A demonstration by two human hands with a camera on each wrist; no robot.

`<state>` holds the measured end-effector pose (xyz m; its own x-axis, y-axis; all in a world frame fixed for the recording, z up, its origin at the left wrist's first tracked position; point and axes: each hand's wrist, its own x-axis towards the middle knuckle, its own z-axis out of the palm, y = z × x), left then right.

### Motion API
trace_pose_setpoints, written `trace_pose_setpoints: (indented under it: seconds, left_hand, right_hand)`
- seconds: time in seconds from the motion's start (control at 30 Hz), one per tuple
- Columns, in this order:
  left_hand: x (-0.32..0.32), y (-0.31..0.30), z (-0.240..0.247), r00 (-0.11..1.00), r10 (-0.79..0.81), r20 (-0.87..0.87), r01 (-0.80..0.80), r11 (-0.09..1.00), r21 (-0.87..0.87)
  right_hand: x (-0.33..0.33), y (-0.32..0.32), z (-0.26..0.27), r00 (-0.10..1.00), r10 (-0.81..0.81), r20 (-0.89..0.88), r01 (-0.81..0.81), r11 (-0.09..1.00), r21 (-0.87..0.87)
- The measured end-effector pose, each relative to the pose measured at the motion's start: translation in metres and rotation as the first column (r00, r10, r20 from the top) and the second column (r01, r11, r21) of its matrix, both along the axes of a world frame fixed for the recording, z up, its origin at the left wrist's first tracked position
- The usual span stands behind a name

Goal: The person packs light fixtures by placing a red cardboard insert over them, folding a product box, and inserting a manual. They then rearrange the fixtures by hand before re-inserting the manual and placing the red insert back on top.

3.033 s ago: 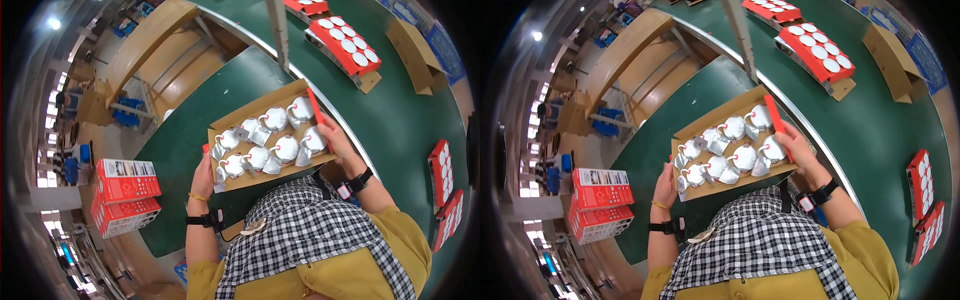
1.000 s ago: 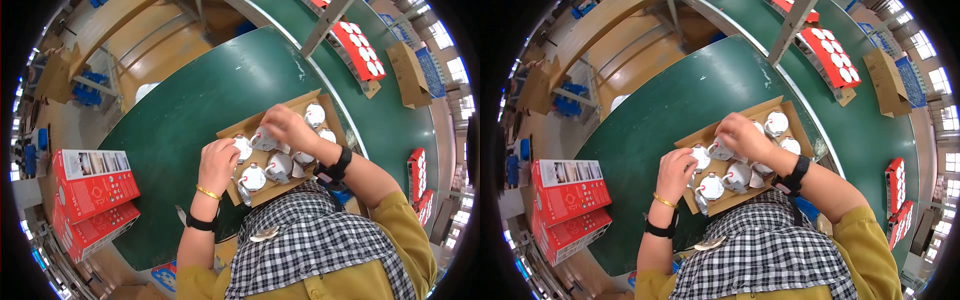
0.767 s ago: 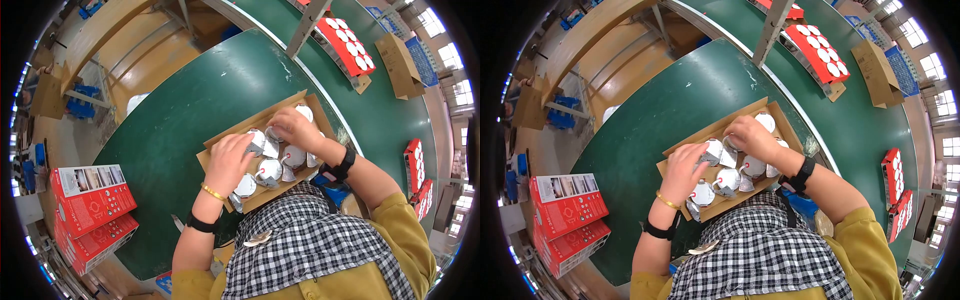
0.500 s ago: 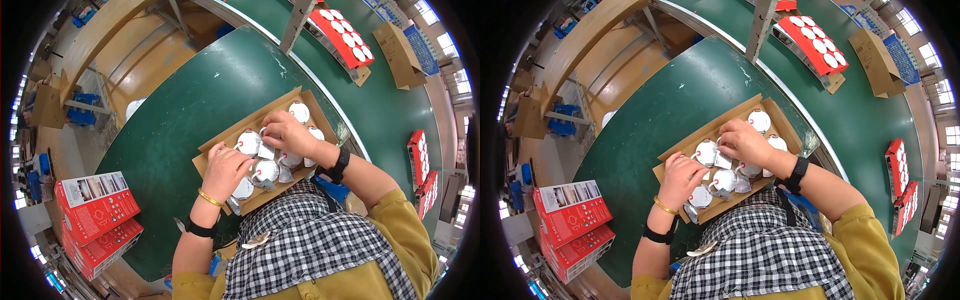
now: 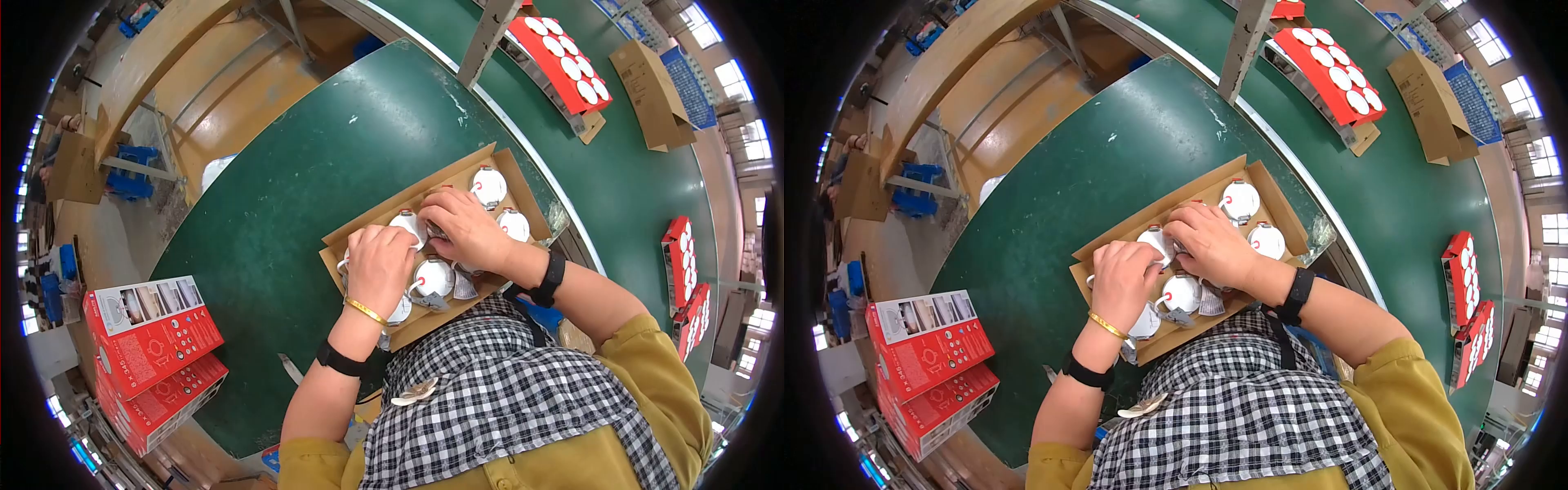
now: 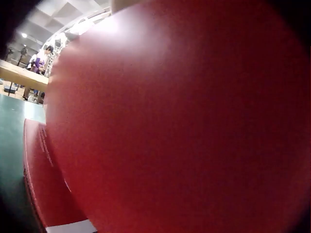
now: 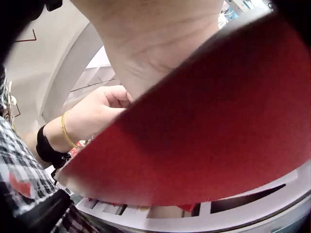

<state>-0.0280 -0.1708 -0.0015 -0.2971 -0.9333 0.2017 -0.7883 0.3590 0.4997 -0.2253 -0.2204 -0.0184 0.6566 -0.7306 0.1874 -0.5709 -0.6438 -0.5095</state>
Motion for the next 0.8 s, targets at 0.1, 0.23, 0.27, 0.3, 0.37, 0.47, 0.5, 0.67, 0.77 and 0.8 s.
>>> trace_pose_setpoints:
  seconds: [0.1,0.23,0.27,0.3,0.37,0.47,0.5,0.67,0.77,0.8]
  left_hand:
    - [-0.003,-0.003,0.000,1.000,0.015,-0.013,-0.015,1.000,-0.019]
    - [-0.008,-0.005,-0.001,1.000,-0.004,-0.017,0.004,1.000,-0.021]
    - [-0.009,-0.006,-0.003,1.000,-0.011,-0.011,0.011,1.000,-0.018]
    - [-0.011,-0.008,-0.006,1.000,0.000,-0.019,-0.001,1.000,-0.025]
    - [-0.014,-0.010,-0.010,1.000,0.001,-0.025,-0.002,1.000,-0.030]
    - [-0.018,-0.013,-0.011,0.999,0.027,-0.035,-0.028,0.999,-0.018]
    - [-0.020,-0.014,-0.011,0.999,0.024,-0.032,-0.025,1.000,-0.016]
    - [-0.021,-0.016,-0.010,0.999,0.013,-0.051,-0.013,1.000,-0.010]
    - [-0.021,-0.016,-0.011,0.999,0.013,-0.050,-0.014,1.000,-0.027]
    - [-0.021,-0.016,-0.012,0.999,0.013,-0.051,-0.015,1.000,-0.026]
  right_hand:
    - [-0.003,-0.001,0.005,0.999,-0.003,-0.035,0.003,1.000,0.009]
    - [-0.007,-0.005,0.003,0.999,0.019,-0.027,-0.018,0.999,0.051]
    - [-0.008,-0.005,0.002,1.000,0.012,-0.021,-0.011,0.998,0.054]
    - [-0.009,-0.006,0.000,1.000,0.008,-0.001,-0.008,0.998,0.063]
    - [-0.011,-0.006,-0.002,1.000,-0.008,0.021,0.007,0.997,0.075]
    - [-0.014,-0.006,-0.004,1.000,-0.015,0.025,0.014,0.998,0.054]
    - [-0.016,-0.007,-0.003,1.000,-0.012,0.022,0.011,0.998,0.060]
    - [-0.015,-0.007,-0.004,1.000,-0.010,0.002,0.010,0.997,0.079]
    - [-0.015,-0.007,-0.003,1.000,-0.011,-0.005,0.012,0.997,0.077]
    - [-0.015,-0.007,-0.003,1.000,-0.014,-0.009,0.014,0.996,0.082]
